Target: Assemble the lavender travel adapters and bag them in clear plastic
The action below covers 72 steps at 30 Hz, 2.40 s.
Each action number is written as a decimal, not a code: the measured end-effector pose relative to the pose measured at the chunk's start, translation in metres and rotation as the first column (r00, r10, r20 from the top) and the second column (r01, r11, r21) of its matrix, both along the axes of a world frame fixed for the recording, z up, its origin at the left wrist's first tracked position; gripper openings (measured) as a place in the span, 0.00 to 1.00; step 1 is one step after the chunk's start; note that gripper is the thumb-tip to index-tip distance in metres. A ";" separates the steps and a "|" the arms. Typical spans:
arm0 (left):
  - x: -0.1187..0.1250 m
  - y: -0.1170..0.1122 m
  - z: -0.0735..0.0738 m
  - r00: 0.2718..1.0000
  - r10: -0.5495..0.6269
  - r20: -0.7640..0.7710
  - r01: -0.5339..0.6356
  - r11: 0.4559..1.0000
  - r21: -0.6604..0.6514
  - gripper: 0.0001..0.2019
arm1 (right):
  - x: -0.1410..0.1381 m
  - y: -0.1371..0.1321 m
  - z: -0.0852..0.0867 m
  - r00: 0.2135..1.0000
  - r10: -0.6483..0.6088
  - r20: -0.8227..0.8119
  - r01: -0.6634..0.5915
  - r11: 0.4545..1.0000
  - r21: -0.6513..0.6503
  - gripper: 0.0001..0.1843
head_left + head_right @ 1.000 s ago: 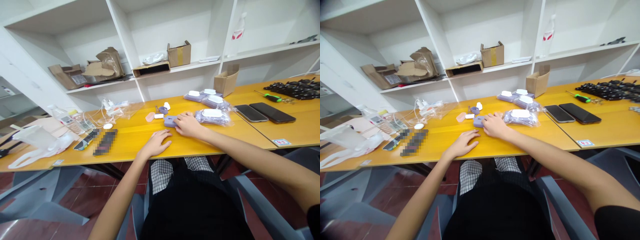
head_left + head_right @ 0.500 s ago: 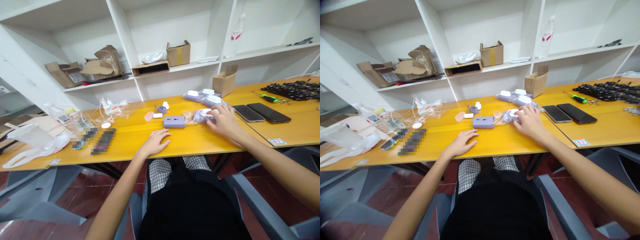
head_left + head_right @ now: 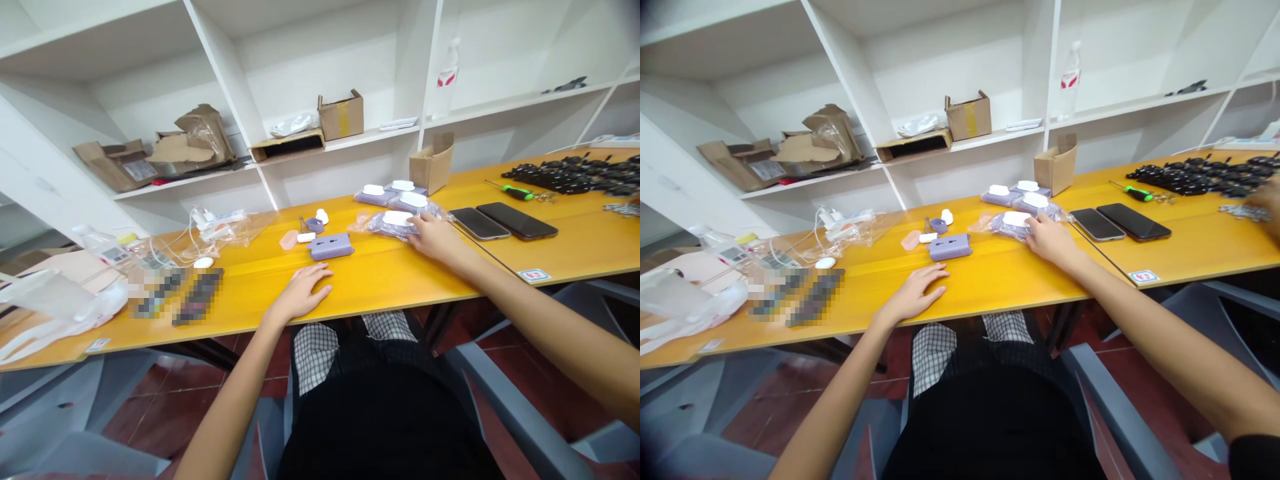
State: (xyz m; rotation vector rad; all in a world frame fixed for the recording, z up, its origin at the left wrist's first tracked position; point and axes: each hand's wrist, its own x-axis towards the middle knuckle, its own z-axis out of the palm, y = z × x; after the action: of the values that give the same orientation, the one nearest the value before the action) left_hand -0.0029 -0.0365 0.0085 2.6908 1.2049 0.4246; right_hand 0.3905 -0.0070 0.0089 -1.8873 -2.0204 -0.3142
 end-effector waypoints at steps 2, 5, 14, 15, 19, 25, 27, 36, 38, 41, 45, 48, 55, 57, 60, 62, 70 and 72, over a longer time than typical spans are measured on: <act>0.000 0.000 0.000 1.000 -0.004 0.002 0.004 1.000 0.000 0.19 | -0.007 0.011 0.003 0.999 -0.041 0.014 0.042 0.999 -0.019 0.25; 0.000 0.001 0.000 1.000 -0.004 0.005 0.004 1.000 0.002 0.19 | -0.017 0.028 0.005 0.998 -0.051 0.026 0.052 0.997 -0.052 0.25; 0.001 0.000 0.000 1.000 -0.001 0.003 0.001 1.000 -0.011 0.19 | -0.028 0.063 -0.015 0.991 0.077 -0.114 -0.085 0.994 -0.064 0.40; 0.001 0.001 -0.001 1.000 -0.002 0.006 0.002 1.000 -0.009 0.19 | -0.028 0.062 -0.017 0.989 0.085 -0.118 -0.091 0.994 -0.052 0.41; 0.000 0.002 -0.003 1.000 -0.007 0.013 0.007 1.000 0.000 0.19 | -0.038 0.048 -0.018 0.992 0.103 -0.072 -0.101 0.994 0.028 0.38; 0.000 0.002 -0.002 1.000 -0.006 0.006 0.006 1.000 0.000 0.19 | -0.085 0.030 -0.012 0.921 0.390 -0.004 -0.385 0.911 0.144 0.32; 0.000 0.002 -0.002 1.000 -0.006 0.007 0.006 1.000 0.005 0.19 | -0.102 0.026 -0.011 0.886 0.464 -0.013 -0.458 0.878 0.141 0.30; 0.001 0.002 -0.002 1.000 -0.003 0.003 0.003 1.000 0.006 0.19 | -0.124 0.028 -0.014 0.824 0.549 -0.139 -0.547 0.835 0.057 0.28; 0.001 0.001 -0.001 1.000 -0.001 0.002 0.001 1.000 0.005 0.19 | -0.122 0.029 -0.016 0.820 0.546 -0.173 -0.546 0.836 0.053 0.28; 0.001 0.000 0.000 1.000 -0.001 -0.001 0.001 1.000 0.002 0.19 | -0.118 0.029 -0.018 0.804 0.556 -0.211 -0.557 0.828 0.060 0.26; 0.001 0.000 0.001 1.000 0.002 -0.002 -0.002 1.000 0.001 0.19 | -0.114 0.027 -0.018 0.792 0.564 -0.236 -0.565 0.822 0.070 0.22; 0.001 0.001 0.000 1.000 -0.001 -0.003 0.001 1.000 0.005 0.19 | -0.113 0.027 -0.017 0.793 0.559 -0.242 -0.559 0.826 0.076 0.20; 0.000 0.003 -0.003 1.000 -0.002 0.003 0.002 1.000 0.007 0.19 | -0.113 0.027 -0.017 0.791 0.559 -0.248 -0.546 0.828 0.124 0.23; 0.000 0.003 -0.003 1.000 -0.001 0.000 0.001 1.000 0.006 0.19 | -0.113 0.028 -0.017 0.801 0.547 -0.242 -0.533 0.837 0.127 0.25; 0.001 0.003 -0.003 1.000 -0.001 0.002 0.001 1.000 0.009 0.19 | -0.114 0.029 -0.018 0.811 0.534 -0.239 -0.523 0.845 0.110 0.27; 0.000 0.002 -0.004 1.000 0.009 0.010 -0.009 1.000 0.011 0.19 | -0.114 0.029 -0.019 0.812 0.529 -0.247 -0.527 0.846 0.081 0.28; 0.000 0.000 -0.005 0.997 0.069 0.039 -0.070 0.997 0.027 0.20 | -0.103 0.036 -0.022 0.771 0.559 -0.306 -0.579 0.815 0.031 0.27; 0.000 0.001 -0.005 0.997 0.077 0.028 -0.077 0.997 0.016 0.20 | -0.097 0.039 -0.022 0.747 0.582 -0.323 -0.604 0.796 0.036 0.27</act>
State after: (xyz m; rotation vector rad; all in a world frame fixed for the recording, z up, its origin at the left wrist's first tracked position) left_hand -0.0029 -0.0359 0.0034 2.6502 1.3068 0.4837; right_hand 0.2935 0.0320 -0.0135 -1.1199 -2.2748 0.2278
